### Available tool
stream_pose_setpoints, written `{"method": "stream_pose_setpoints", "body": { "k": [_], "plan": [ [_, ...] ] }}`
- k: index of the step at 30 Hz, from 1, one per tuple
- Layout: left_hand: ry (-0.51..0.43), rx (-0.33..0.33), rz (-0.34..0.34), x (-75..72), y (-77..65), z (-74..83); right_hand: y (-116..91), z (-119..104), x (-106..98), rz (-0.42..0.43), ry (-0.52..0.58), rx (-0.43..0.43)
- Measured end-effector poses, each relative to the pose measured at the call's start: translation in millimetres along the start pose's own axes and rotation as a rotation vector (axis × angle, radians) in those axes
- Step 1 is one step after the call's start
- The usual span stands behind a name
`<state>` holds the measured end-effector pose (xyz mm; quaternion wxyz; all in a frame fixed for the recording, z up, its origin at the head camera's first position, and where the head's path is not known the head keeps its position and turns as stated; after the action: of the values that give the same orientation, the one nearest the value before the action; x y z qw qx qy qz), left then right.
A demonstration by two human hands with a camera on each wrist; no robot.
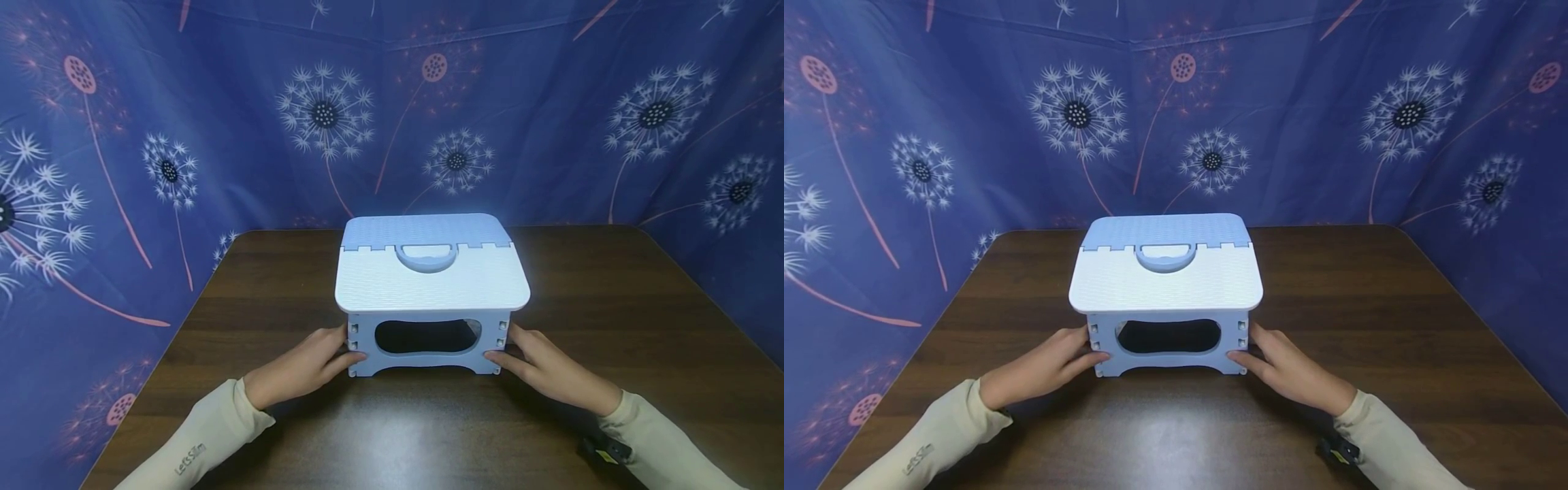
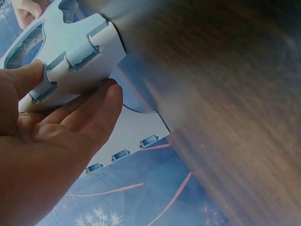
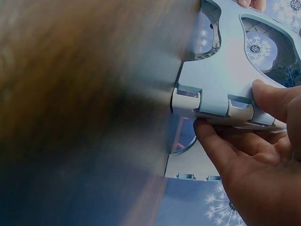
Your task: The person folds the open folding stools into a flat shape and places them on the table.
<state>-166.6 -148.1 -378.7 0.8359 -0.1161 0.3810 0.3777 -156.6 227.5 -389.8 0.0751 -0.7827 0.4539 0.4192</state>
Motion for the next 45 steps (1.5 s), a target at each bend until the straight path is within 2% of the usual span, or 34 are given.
{"method": "stream_pose_setpoints", "body": {
  "k": [24, 32, 45],
  "plan": [
    [-0.003, -0.003, -0.008, 1.0, -0.9, 0.9, -1.6, -1.4, -0.4, -0.017, 0.025, -0.006],
    [-0.041, 0.016, -0.015, 0.8, -0.8, 1.2, -2.2, -1.3, -0.9, -0.023, 0.032, -0.031],
    [-0.036, 0.037, -0.008, 0.8, -1.1, 0.2, -0.1, -0.8, -2.7, -0.041, 0.061, -0.038]
  ]
}}
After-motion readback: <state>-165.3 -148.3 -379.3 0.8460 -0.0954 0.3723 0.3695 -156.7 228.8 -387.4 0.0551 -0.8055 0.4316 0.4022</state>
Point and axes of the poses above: each hand's wrist, its own y-axis towards the middle knuckle, its own x-axis out of the palm, z = x × y, the point moved 2 cm from there along y, towards the middle knuckle, and after that the axes turned 2 degrees about -x, right-handed, at the moved point
